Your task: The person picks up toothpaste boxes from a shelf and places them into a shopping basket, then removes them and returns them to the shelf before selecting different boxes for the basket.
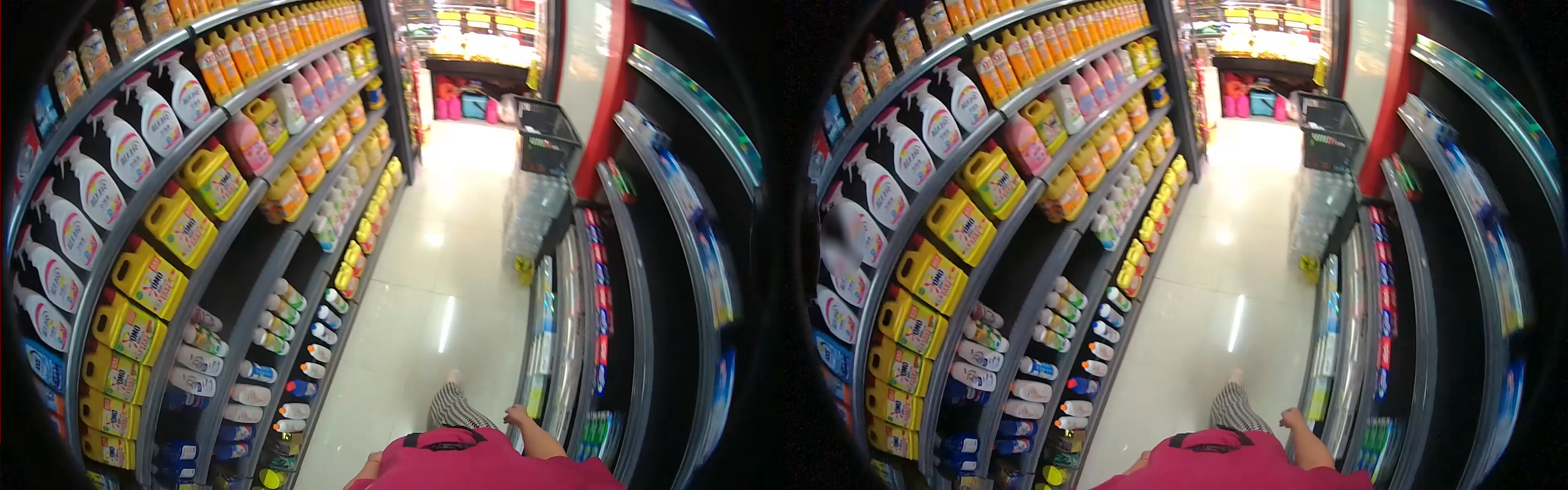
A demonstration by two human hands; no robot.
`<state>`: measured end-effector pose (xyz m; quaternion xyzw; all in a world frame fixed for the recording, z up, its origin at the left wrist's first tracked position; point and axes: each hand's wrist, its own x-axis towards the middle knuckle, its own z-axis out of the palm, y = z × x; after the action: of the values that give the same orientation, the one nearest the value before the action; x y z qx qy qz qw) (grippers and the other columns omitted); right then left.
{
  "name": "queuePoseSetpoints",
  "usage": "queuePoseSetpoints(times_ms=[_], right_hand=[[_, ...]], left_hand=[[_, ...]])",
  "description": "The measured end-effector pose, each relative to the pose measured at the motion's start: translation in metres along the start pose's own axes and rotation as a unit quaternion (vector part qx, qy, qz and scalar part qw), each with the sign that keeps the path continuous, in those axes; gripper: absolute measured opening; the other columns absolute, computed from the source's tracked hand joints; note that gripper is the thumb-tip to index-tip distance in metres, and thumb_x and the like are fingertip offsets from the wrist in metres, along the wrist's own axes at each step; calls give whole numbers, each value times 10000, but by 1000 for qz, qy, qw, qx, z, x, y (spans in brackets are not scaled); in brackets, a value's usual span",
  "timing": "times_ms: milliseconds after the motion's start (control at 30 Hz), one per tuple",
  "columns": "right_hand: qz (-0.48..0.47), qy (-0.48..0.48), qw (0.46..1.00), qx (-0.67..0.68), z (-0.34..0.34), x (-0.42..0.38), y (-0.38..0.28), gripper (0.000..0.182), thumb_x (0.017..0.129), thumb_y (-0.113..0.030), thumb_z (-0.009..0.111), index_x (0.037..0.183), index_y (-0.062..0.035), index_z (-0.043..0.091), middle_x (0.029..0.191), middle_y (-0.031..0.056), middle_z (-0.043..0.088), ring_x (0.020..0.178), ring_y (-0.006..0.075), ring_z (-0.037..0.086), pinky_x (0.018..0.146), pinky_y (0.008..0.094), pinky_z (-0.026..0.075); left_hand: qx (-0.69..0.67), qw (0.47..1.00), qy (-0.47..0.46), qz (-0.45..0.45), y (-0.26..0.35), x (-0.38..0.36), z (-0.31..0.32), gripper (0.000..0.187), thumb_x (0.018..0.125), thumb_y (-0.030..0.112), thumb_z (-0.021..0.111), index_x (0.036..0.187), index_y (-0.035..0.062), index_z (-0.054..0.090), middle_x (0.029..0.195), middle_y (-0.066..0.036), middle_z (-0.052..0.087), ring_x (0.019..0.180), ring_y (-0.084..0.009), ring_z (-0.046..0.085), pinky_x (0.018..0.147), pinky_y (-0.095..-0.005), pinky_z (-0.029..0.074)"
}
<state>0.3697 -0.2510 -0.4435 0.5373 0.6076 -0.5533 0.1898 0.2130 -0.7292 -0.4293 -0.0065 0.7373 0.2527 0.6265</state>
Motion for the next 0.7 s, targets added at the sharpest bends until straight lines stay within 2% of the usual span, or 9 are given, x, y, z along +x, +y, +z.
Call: queuePoseSetpoints(times_ms=[167, 200, 300, 367, 400, 433, 500, 633, 700], right_hand=[[-134, -111, 982, -73, 37, 56, -194, 329, 860, -217, 486, 1075, 12, 584, 858, 157, 680, 733, 213, 675, 583, 296, 507], [-204, -121, 968, -85, 47, 68, -221, 323, 861, -208, 475, 1061, 20, 588, 859, 149, 681, 733, 213, 674, 594, 294, 508], [-266, -170, 948, -35, 63, 72, -274, 298, 866, -153, 446, 1060, 29, 580, 834, 149, 674, 739, 212, 670, 639, 291, 512], [-224, -192, 955, -28, 60, 66, -287, 289, 859, -156, 477, 1060, 23, 581, 788, 144, 673, 702, 224, 664, 629, 302, 522], [-182, -205, 961, -39, 63, 84, -276, 392, 814, -223, 577, 1133, 4, 552, 971, 165, 629, 862, 254, 614, 768, 365, 464], [-141, -216, 965, -52, 68, 111, -259, 538, 769, -290, 678, 1205, -16, 522, 1155, 187, 585, 1021, 284, 564, 907, 427, 407], [-90, -185, 974, -93, 43, 116, -237, 518, 774, -283, 667, 1193, -13, 527, 1129, 184, 591, 997, 280, 570, 887, 419, 415], [-13, -122, 990, -71, -10, 108, -212, 477, 785, -269, 645, 1170, -7, 537, 1078, 178, 603, 947, 272, 582, 846, 404, 431], [18, -94, 995, -37, -35, 104, -205, 458, 791, -262, 634, 1158, -5, 542, 1052, 175, 609, 922, 269, 588, 826, 397, 439]], left_hand=[[92, 994, 24, -52, 74, 34, -77, 325, 859, 219, 512, 1099, 9, 574, 1017, -143, 635, 891, -248, 628, 750, -370, 488], [95, 993, 45, -53, 99, 49, -97, 334, 861, 217, 513, 1111, 2, 568, 1015, -143, 633, 891, -247, 626, 763, -367, 490], [22, 993, 118, -4, 182, 97, -148, 362, 864, 209, 517, 1146, -16, 553, 1010, -144, 628, 891, -245, 618, 803, -359, 498], [-103, 981, 151, 72, 244, 120, -172, 382, 867, 204, 519, 1170, -28, 542, 1007, -144, 625, 891, -244, 614, 830, -354, 503], [-188, 964, 148, 118, 283, 116, -177, 407, 861, 187, 516, 1192, -48, 511, 995, -170, 617, 863, -239, 620, 815, -336, 504], [-173, 962, 133, 167, 331, 88, -179, 395, 870, 190, 507, 1196, -34, 513, 1016, -165, 619, 888, -234, 624, 823, -328, 498], [-161, 951, 126, 230, 386, 88, -181, 387, 854, 172, 507, 1187, -25, 513, 987, -154, 615, 869, -213, 615, 789, -326, 516], [-85, 975, 73, 193, 433, 106, -180, 365, 839, 194, 532, 1151, 7, 554, 949, -140, 630, 830, -206, 626, 789, -320, 502], [77, 980, 52, 177, 429, 119, -180, 322, 831, 229, 527, 1061, 16, 599, 882, -135, 637, 815, -206, 624, 789, -340, 497]])
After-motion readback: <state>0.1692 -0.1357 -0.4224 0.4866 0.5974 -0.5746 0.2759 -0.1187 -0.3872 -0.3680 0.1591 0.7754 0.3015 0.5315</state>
